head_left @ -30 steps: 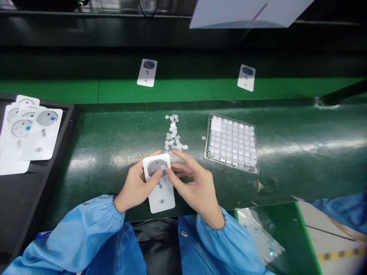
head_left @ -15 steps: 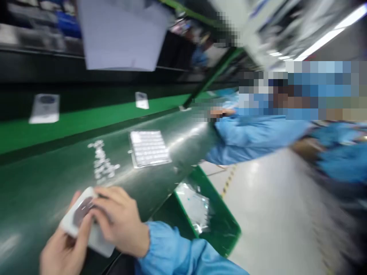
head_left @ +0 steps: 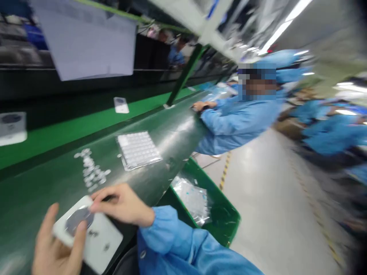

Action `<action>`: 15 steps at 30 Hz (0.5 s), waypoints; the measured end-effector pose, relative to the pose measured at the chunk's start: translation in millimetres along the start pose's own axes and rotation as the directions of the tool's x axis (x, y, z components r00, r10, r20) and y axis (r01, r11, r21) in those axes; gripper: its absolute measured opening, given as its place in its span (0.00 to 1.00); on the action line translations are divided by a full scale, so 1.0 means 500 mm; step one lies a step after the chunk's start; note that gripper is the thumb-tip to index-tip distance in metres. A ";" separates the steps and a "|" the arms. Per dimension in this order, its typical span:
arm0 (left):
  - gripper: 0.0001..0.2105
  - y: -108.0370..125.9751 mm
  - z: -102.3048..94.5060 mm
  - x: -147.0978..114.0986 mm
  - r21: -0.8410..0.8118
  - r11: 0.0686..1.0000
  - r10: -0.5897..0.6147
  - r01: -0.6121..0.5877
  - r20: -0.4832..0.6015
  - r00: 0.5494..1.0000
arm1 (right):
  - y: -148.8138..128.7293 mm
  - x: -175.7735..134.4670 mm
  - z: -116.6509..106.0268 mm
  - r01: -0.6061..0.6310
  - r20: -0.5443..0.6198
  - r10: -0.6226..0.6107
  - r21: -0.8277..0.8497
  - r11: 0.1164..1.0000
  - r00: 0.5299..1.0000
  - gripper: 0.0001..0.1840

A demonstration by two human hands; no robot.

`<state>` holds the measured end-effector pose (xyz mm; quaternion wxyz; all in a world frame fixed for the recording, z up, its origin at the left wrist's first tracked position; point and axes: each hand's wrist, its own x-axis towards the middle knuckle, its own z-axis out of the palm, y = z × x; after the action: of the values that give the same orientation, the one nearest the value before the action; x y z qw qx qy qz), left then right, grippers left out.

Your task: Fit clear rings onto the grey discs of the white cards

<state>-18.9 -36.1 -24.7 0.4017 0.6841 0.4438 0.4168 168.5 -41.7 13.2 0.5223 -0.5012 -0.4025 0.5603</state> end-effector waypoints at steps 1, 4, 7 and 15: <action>0.34 0.008 0.004 -0.008 0.000 0.996 -0.084 0.084 -0.061 0.995 | -0.003 -0.003 -0.002 -0.038 0.007 0.038 0.026 0.999 0.999 0.19; 0.15 0.021 0.017 -0.018 -0.101 0.987 -0.131 0.121 -0.091 0.987 | -0.002 -0.007 -0.008 -0.115 0.072 0.108 0.094 0.989 0.992 0.15; 0.14 0.024 0.019 -0.012 -0.105 0.986 -0.132 0.126 -0.049 0.990 | 0.005 -0.007 -0.012 -0.176 0.133 0.161 0.106 0.979 0.978 0.12; 0.09 0.039 0.017 -0.008 -0.138 0.986 -0.099 0.090 -0.057 0.993 | 0.003 -0.017 -0.009 -0.241 0.178 0.238 -0.001 0.970 0.955 0.16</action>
<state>-6.8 -46.7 -10.6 0.4522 0.6198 0.4589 0.4481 172.3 -50.8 12.2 0.4179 -0.4892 -0.3778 0.6658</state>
